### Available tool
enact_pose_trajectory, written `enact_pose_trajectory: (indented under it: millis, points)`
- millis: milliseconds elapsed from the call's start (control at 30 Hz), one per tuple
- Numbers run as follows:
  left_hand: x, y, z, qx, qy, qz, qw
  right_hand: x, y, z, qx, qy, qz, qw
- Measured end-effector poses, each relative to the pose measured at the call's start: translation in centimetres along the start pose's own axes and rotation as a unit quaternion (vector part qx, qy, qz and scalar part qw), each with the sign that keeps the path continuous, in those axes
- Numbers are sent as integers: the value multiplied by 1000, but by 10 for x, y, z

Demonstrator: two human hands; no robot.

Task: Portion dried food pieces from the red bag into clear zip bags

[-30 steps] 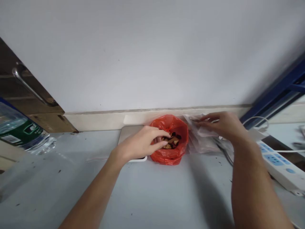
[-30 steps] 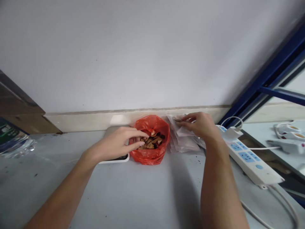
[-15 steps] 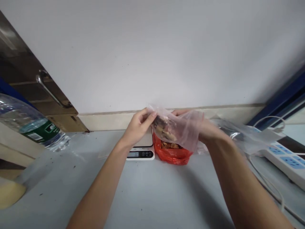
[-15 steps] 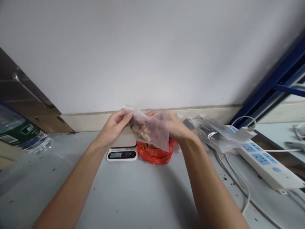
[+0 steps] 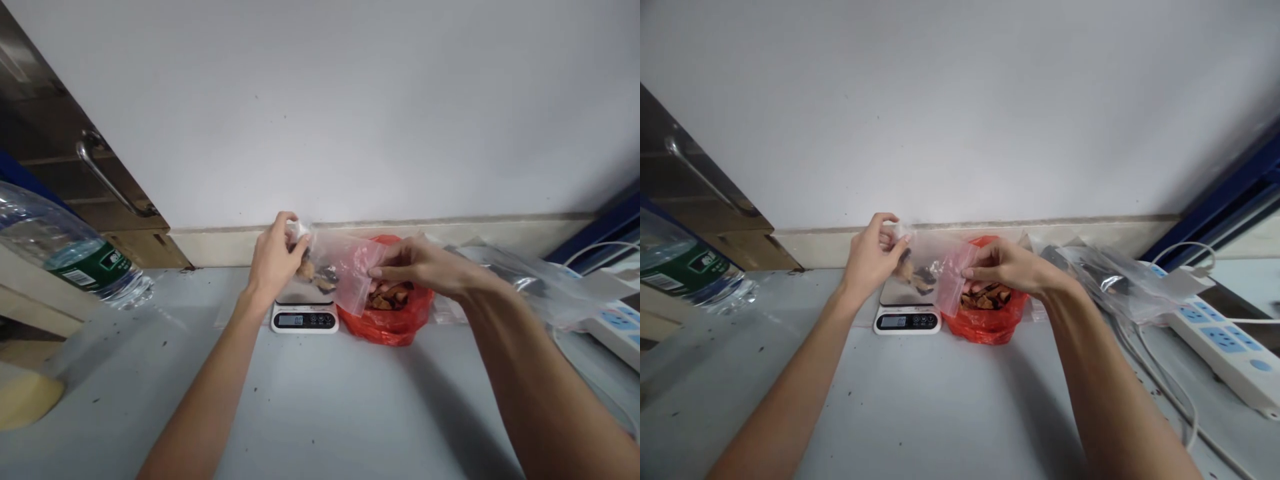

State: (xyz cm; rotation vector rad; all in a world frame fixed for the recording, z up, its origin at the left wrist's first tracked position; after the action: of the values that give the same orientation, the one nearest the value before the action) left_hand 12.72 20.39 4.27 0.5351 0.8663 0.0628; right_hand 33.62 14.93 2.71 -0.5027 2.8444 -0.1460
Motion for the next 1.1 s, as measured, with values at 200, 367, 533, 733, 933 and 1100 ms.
enact_pose_trajectory:
  millis: [200, 367, 533, 733, 933, 1100]
  points:
    - [32, -19, 26, 77, -67, -252, 962, 6, 12, 2, -25, -48, 36, 998]
    - [39, -33, 43, 104, -138, -345, 922, 13, 19, 7, -50, -21, 29, 998]
    - [41, -32, 37, 77, -122, -341, 929, 20, 18, 8, -40, 33, -14, 999]
    - [43, -29, 31, 36, -151, -311, 938, 16, 11, 6, -44, 20, -29, 998]
    - [42, -29, 32, 48, -167, -322, 931, 15, 9, 3, -37, -17, -13, 999]
    - [43, -32, 36, 48, -156, -310, 937, 18, 9, -1, -37, -59, 3, 998]
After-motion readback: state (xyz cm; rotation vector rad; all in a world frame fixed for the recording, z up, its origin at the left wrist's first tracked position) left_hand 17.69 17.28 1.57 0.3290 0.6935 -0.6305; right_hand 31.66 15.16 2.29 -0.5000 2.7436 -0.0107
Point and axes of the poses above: each hand's wrist, its own y-axis towards the middle knuckle, its own x-axis out of the palm, z = x × y, the point moved 6 cm from there along y, towards the middle knuckle, and after that the axes turned 7 degrees about y, right-handed, at the moved point
